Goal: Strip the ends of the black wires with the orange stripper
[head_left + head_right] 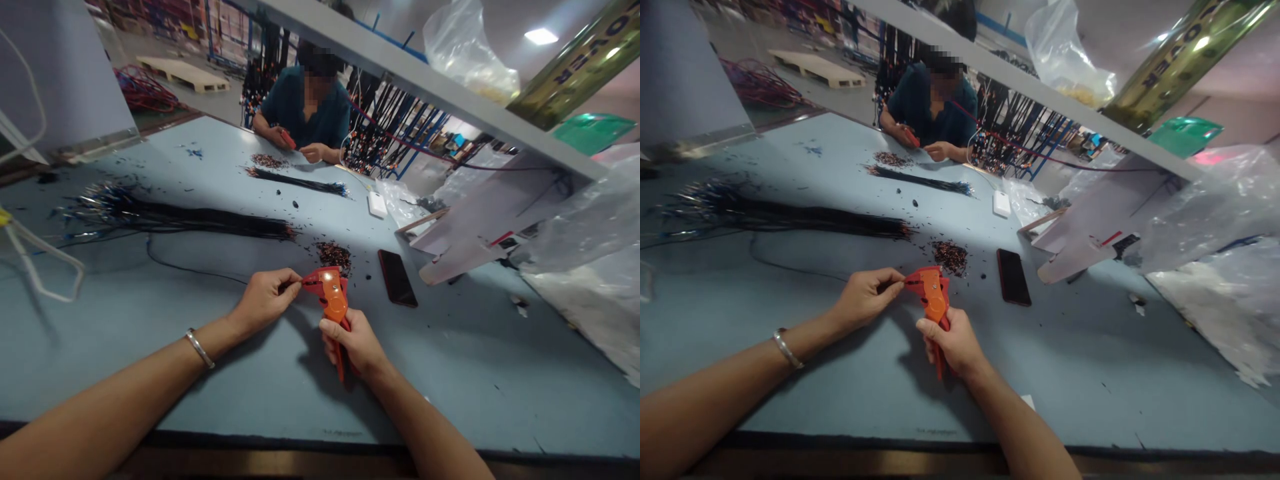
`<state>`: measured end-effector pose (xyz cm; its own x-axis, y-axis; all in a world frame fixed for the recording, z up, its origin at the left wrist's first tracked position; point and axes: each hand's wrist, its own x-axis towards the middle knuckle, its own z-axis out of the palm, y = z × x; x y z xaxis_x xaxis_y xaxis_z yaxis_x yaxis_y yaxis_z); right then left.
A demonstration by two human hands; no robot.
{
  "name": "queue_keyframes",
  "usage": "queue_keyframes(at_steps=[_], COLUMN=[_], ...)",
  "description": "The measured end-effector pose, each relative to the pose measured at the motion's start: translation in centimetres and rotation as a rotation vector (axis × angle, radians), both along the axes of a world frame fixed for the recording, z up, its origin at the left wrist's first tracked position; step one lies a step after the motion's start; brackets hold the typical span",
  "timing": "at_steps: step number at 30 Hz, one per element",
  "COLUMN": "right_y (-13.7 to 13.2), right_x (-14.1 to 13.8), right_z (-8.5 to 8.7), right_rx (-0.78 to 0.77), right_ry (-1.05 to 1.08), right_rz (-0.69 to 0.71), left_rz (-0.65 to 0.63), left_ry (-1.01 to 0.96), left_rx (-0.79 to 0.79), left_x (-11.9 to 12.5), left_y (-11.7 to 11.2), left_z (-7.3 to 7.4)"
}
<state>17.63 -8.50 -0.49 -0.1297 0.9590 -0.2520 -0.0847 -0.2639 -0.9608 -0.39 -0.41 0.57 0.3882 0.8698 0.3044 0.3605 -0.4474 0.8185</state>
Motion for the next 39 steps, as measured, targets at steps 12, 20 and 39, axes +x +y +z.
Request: queue_keyframes(at_steps=[12, 20, 39], right_y=[0.2, 0.4, 0.4], right_x=[0.4, 0.7, 2.0], right_z=[0.0, 0.1, 1.1], right_rx=[-0.044, -0.102, -0.085], right_ry=[0.104, 0.147, 0.257], right_rz=[0.014, 0.013, 0.062], left_rz=[-0.006, 0.022, 0.107], left_ry=[0.030, 0.082, 0.023], left_rx=[-0.033, -0.036, -0.084], left_x=[0.2, 0.1, -0.7], left_y=[0.2, 0.2, 0.4], left_z=[0.2, 0.3, 0.1])
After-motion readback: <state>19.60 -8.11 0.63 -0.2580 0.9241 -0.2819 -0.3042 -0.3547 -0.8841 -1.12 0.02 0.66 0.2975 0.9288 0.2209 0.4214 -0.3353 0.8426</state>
